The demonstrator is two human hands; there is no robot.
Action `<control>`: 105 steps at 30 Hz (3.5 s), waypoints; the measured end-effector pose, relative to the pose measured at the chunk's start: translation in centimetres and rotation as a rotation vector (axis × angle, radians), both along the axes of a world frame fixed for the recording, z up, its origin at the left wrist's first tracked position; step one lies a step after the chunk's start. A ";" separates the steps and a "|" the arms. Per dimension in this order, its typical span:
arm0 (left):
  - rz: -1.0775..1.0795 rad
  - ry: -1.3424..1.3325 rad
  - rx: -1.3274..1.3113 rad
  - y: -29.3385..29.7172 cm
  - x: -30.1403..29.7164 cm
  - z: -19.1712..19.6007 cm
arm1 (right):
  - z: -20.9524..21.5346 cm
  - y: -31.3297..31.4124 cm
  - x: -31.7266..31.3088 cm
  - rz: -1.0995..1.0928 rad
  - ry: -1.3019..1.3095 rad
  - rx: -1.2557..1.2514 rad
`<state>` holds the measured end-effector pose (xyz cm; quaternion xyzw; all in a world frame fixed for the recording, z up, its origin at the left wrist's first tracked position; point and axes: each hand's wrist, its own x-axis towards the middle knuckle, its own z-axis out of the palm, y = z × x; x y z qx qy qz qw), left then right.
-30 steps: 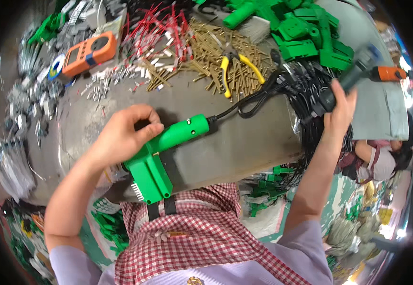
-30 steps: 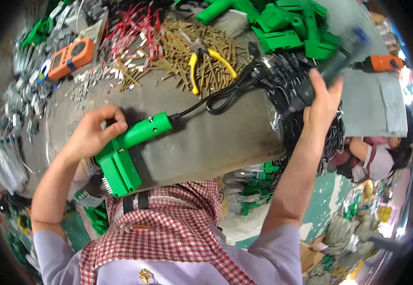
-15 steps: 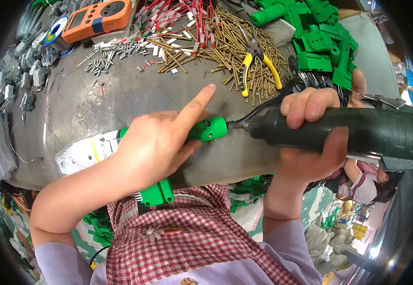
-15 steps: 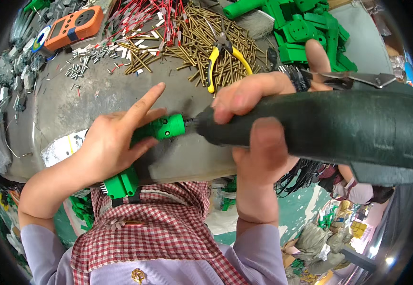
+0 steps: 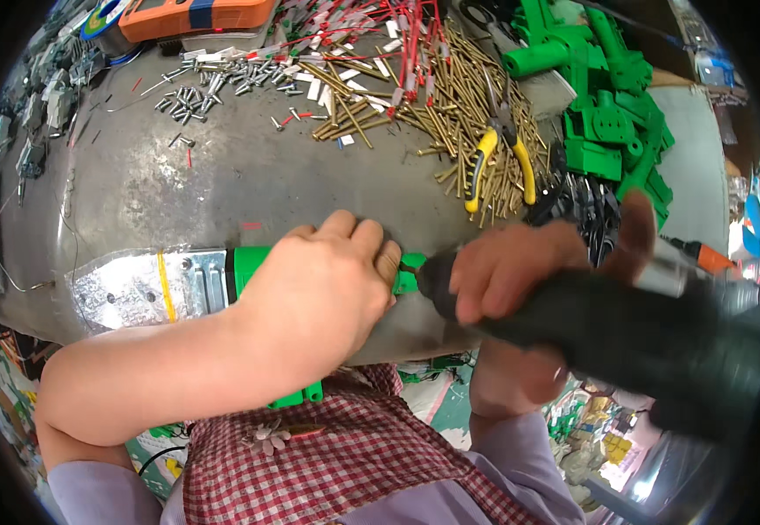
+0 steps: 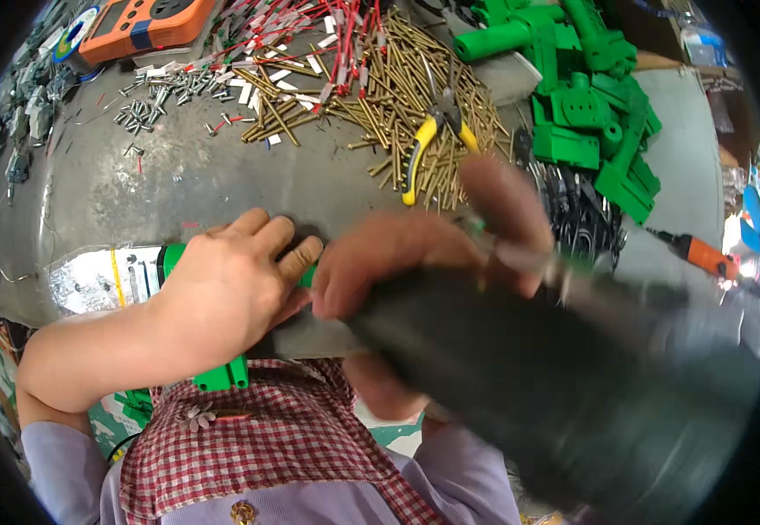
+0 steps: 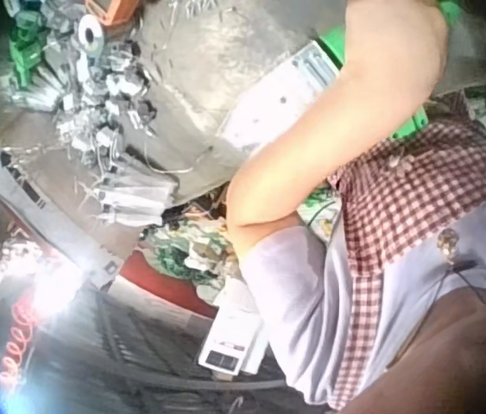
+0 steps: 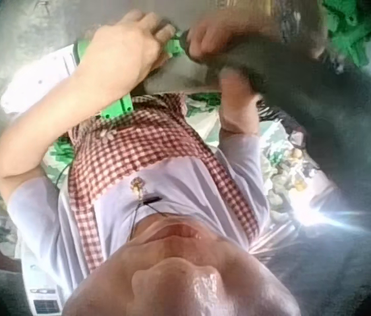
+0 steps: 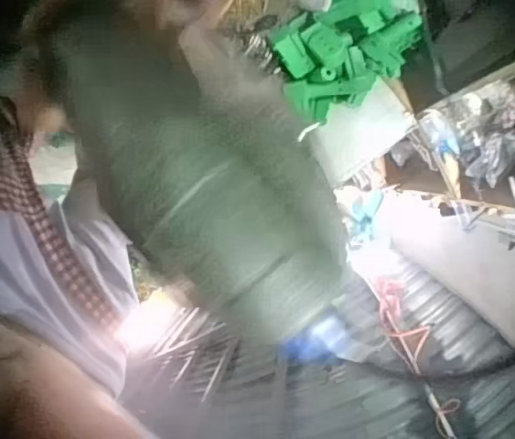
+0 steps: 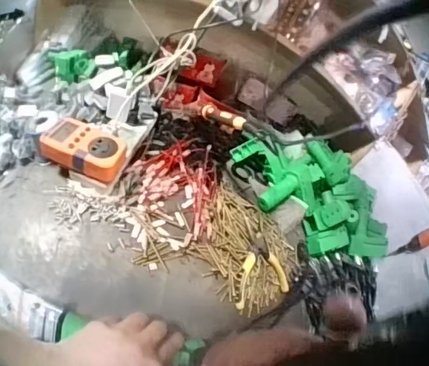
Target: Assembling the internal motor, circuit board, and plastic housing of a green handheld tool using a soldering iron and electric screwdriver.
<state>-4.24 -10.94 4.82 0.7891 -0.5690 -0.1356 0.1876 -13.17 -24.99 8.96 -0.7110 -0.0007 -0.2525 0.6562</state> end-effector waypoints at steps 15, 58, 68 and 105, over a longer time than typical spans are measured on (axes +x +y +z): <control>0.005 -0.061 -0.056 -0.6 -0.6 -0.5 | -1.5 -2.2 2.4 0.374 -0.164 -0.059; 0.006 -0.072 -0.072 -1.8 0.1 -1.2 | -1.6 -0.2 -0.1 -0.155 -0.230 -0.346; 0.044 -0.178 -0.145 -4.0 0.9 -1.9 | -0.7 2.5 -2.7 0.403 -0.251 -0.101; -0.045 -0.107 -0.191 8.3 3.3 -2.6 | -2.0 7.8 -0.8 0.426 -0.214 -0.020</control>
